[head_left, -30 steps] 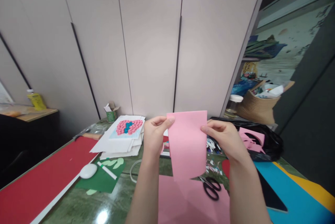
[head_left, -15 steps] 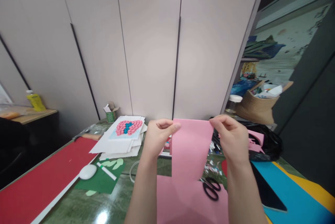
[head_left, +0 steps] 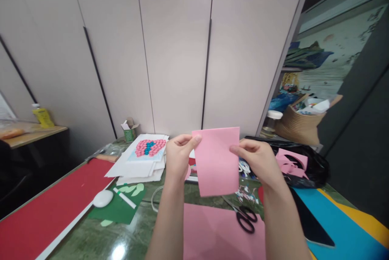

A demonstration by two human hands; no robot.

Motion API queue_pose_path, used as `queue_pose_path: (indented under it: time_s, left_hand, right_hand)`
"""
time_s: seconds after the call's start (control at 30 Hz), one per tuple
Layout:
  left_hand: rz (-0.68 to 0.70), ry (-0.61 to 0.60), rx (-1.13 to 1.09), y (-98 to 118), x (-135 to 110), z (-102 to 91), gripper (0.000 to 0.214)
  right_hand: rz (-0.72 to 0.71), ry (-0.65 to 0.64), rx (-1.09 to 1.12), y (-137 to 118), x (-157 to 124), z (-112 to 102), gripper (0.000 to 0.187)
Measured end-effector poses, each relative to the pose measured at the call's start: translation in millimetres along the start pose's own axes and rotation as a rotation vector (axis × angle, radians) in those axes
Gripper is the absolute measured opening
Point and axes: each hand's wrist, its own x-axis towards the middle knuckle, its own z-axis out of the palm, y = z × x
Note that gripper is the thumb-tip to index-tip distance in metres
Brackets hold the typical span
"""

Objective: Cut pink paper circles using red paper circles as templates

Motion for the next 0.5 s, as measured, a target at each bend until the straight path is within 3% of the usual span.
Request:
queue_pose_path:
  time_s: [0.1,0.3,0.5]
  left_hand:
    - [0.011,0.024,0.007,-1.2,-0.1,1.3,0.015]
    - [0.029,0.06,-0.017,0.2,-1.0,2.1,0.014]
    - [0.034,0.085,-0.045,-1.1,1.0,2.5,0.013]
  right_hand:
    - [0.014,0.045,-0.002,-0.3,0.1,2.3,0.023]
    - [0.022,-0.064,0.015,0.9,0.5,0.2,0.021]
    - [0.025,-0.042,-0.004,1.7,0.7,-0.4,0.021]
